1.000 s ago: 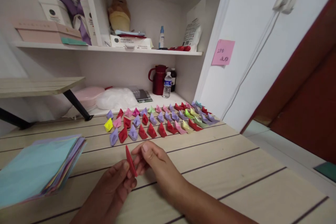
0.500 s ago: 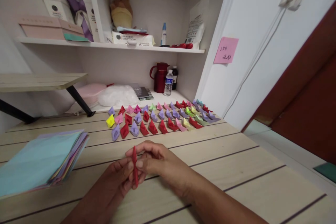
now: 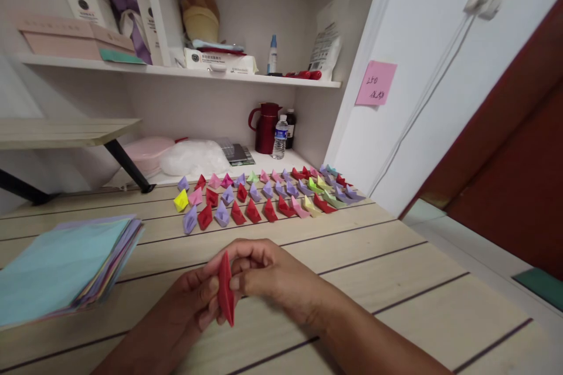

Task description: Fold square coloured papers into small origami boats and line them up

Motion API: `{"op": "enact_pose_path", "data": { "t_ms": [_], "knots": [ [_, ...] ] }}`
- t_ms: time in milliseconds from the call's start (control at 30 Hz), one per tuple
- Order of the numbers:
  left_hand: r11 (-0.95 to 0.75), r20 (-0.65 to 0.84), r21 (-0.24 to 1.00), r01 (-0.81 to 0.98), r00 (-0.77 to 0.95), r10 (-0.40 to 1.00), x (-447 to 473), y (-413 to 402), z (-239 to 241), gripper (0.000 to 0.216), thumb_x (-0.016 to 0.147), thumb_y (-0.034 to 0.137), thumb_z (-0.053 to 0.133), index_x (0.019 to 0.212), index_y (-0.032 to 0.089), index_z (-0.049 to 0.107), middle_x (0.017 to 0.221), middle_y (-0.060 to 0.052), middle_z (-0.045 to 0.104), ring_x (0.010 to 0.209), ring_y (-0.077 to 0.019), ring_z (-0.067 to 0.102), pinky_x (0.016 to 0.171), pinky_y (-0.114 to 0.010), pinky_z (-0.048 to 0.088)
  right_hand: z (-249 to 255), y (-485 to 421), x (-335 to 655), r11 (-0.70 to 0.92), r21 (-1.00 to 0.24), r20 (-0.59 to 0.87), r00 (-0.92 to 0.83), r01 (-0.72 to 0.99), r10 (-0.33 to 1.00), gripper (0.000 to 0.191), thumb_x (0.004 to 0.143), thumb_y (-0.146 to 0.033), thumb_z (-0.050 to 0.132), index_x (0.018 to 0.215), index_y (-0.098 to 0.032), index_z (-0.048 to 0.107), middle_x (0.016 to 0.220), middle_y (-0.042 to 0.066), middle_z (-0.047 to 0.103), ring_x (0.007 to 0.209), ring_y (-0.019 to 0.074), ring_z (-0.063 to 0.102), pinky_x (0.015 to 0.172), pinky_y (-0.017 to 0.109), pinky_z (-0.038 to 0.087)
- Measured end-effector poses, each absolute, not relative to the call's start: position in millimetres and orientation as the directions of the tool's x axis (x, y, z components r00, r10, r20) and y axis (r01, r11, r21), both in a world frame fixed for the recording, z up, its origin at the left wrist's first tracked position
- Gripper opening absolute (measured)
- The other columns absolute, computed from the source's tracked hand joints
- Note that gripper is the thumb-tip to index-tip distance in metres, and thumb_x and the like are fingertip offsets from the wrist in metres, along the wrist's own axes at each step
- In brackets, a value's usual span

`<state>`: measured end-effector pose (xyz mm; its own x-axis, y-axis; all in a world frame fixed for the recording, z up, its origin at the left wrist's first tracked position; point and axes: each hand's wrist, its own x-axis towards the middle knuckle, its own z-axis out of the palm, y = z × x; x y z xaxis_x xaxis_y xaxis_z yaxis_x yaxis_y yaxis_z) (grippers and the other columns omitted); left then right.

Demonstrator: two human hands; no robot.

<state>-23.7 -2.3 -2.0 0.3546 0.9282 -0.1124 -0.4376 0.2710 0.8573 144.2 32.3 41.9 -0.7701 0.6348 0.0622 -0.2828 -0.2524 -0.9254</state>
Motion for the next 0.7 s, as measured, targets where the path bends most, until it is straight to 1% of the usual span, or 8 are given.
{"op": "enact_pose_path", "data": {
  "t_ms": [100, 167, 233, 300, 367, 467, 567, 700],
  "knots": [
    [0.258, -0.112, 0.863, -0.435, 0.333, 0.936, -23, -2, -1, 0.023, 0.077, 0.038, 0.073, 0.072, 0.016, 0.069, 0.057, 0.002, 0.054, 0.057, -0.0109, 0.044, 0.061, -0.026, 0.037, 43, 32, 143, -0.229, -0.936, 0.052, -0.750, -0.266, 0.660, 0.029, 0.076, -0.013, 0.065, 0.105, -0.010, 0.067, 0.078, 0.008, 0.071, 0.068, 0.0171, 0.067, 0.066, 0.029, 0.052],
    [0.227, -0.101, 0.869, -0.440, 0.293, 0.951, -21, 0, -1, 0.024, 0.079, 0.037, 0.072, 0.066, 0.017, 0.066, 0.056, 0.002, 0.053, 0.059, -0.0114, 0.046, 0.065, -0.026, 0.038, 43, 32, 142, -0.187, -0.951, 0.045, -0.710, -0.245, 0.703, 0.029, 0.078, -0.015, 0.066, 0.107, -0.011, 0.066, 0.074, 0.005, 0.068, 0.067, 0.0154, 0.065, 0.066, 0.028, 0.051],
    [0.196, -0.090, 0.877, -0.438, 0.250, 0.964, -20, 2, -2, 0.028, 0.077, 0.038, 0.073, 0.061, 0.017, 0.063, 0.056, 0.003, 0.053, 0.059, -0.0114, 0.047, 0.064, -0.025, 0.037, 41, 32, 141, -0.144, -0.968, 0.032, -0.675, -0.204, 0.737, 0.032, 0.080, -0.020, 0.068, 0.111, -0.013, 0.065, 0.070, 0.002, 0.065, 0.065, 0.0147, 0.064, 0.064, 0.027, 0.050],
    [0.177, -0.091, 0.888, -0.424, 0.217, 0.972, -18, 5, -6, 0.027, 0.074, 0.039, 0.075, 0.063, 0.017, 0.063, 0.058, 0.003, 0.055, 0.058, -0.0114, 0.047, 0.061, -0.025, 0.035, 40, 31, 139, -0.093, -0.986, 0.016, -0.643, -0.135, 0.766, 0.036, 0.080, -0.025, 0.071, 0.114, -0.015, 0.063, 0.070, 0.001, 0.063, 0.064, 0.0144, 0.062, 0.062, 0.027, 0.049],
    [0.162, -0.096, 0.902, -0.400, 0.180, 0.979, -18, 7, -9, 0.025, 0.072, 0.039, 0.076, 0.069, 0.017, 0.067, 0.060, 0.003, 0.057, 0.058, -0.0114, 0.047, 0.061, -0.025, 0.035, 39, 29, 137, -0.030, -0.997, 0.020, -0.605, -0.073, 0.796, 0.036, 0.081, -0.028, 0.071, 0.113, -0.015, 0.063, 0.071, 0.001, 0.063, 0.062, 0.0132, 0.059, 0.060, 0.025, 0.047],
    [0.144, -0.104, 0.921, -0.362, 0.128, 0.986, -20, 7, -9, 0.022, 0.076, 0.036, 0.074, 0.068, 0.017, 0.067, 0.060, 0.003, 0.056, 0.062, -0.0119, 0.046, 0.064, -0.025, 0.035, 41, 26, 135, 0.034, -0.997, 0.067, -0.567, -0.068, 0.821, 0.029, 0.087, -0.030, 0.065, 0.112, -0.016, 0.063, 0.068, 0.000, 0.062, 0.061, 0.0121, 0.057, 0.061, 0.025, 0.045],
    [0.151, -0.112, 0.923, -0.355, 0.128, 0.985, -22, 5, -4, 0.021, 0.077, 0.034, 0.073, 0.066, 0.017, 0.066, 0.061, 0.003, 0.055, 0.062, -0.0117, 0.044, 0.064, -0.025, 0.035, 41, 27, 135, -0.004, -0.993, 0.068, -0.585, -0.122, 0.808, 0.028, 0.088, -0.032, 0.063, 0.112, -0.016, 0.063, 0.066, 0.000, 0.062, 0.064, 0.0135, 0.059, 0.065, 0.028, 0.047],
    [0.201, -0.110, 0.898, -0.390, 0.245, 0.963, -25, 0, 6, 0.024, 0.081, 0.038, 0.068, 0.070, 0.017, 0.067, 0.065, 0.001, 0.056, 0.068, -0.0139, 0.048, 0.070, -0.027, 0.037, 40, 31, 138, -0.121, -0.970, 0.051, -0.664, -0.210, 0.746, 0.031, 0.085, -0.032, 0.068, 0.110, -0.016, 0.063, 0.074, 0.001, 0.065, 0.068, 0.0153, 0.064, 0.071, 0.031, 0.050]
  ]
}}
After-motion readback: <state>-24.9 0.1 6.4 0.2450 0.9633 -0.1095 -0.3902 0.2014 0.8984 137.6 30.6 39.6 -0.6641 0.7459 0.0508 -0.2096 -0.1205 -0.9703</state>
